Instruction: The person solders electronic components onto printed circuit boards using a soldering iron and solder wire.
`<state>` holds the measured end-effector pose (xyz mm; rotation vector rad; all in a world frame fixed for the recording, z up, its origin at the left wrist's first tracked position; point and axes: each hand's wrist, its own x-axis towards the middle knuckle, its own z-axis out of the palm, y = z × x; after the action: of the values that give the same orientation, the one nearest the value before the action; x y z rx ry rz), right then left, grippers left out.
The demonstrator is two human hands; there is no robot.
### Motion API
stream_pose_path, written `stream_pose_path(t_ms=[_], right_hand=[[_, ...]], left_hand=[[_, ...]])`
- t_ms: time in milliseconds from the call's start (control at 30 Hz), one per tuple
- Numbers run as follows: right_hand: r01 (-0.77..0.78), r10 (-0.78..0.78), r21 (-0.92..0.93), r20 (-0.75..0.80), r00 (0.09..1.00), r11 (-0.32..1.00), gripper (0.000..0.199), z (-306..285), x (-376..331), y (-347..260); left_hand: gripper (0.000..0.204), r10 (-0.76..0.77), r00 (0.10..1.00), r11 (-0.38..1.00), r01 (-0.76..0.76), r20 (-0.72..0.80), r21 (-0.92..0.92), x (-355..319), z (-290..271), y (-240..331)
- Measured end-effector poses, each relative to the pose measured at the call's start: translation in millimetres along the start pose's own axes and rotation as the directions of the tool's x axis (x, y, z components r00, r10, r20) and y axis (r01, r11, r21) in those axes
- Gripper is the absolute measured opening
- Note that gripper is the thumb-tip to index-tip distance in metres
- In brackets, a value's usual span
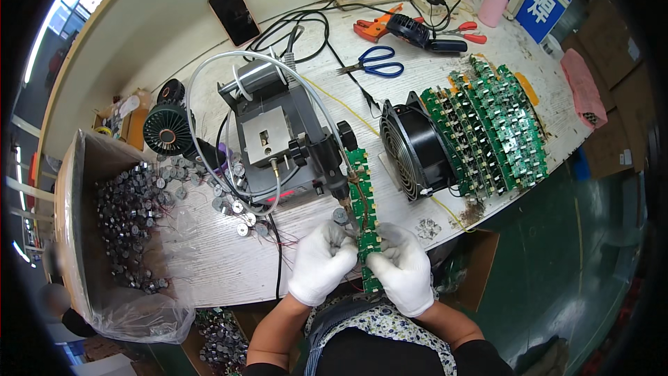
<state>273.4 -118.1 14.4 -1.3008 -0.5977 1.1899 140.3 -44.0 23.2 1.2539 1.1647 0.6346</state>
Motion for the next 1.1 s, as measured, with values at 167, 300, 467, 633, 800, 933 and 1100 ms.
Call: stream_pose_path(t_ms=[167,300,467,633,800,933,1100], right_hand=[[-0.048,0.048,-0.011,0.032,0.998,0.999,0.048,-2,-1,0],[-0.032,0.031,-0.140,-0.012,0.999,0.990,0.047,-10,-1,10],[-0.010,0.006,-0.239,-0.019,1.000,0.971,0.038,-14,-3,7],[0.322,-0.272,-0.550,0.173,0.947,0.770,0.019,-13,2,-2],[0.319,-0.270,-0.581,0.172,0.947,0.749,0.017,-8,2,-4],[0.352,-0.306,-0.587,0.181,0.935,0.729,0.017,-7,2,-2],[0.396,-0.334,-0.613,0.219,0.917,0.684,0.018,-6,2,-3]], left_hand=[[0.014,-0.021,1.000,1.000,0.021,-0.017,0.016,-4,-5,-2],[0.019,-0.103,0.993,0.989,0.096,0.063,0.113,-11,-14,-1],[0.011,0.468,0.822,0.881,-0.405,-0.325,0.243,-25,-42,-25],[0.014,0.585,0.682,0.741,-0.230,-0.438,0.631,-32,-76,-20],[0.021,0.636,0.688,0.606,-0.164,-0.349,0.779,-31,-90,-27],[0.025,0.607,0.749,0.480,-0.080,-0.265,0.873,-20,-98,-31],[0.032,0.549,0.800,0.497,-0.078,-0.244,0.865,-17,-90,-26]])
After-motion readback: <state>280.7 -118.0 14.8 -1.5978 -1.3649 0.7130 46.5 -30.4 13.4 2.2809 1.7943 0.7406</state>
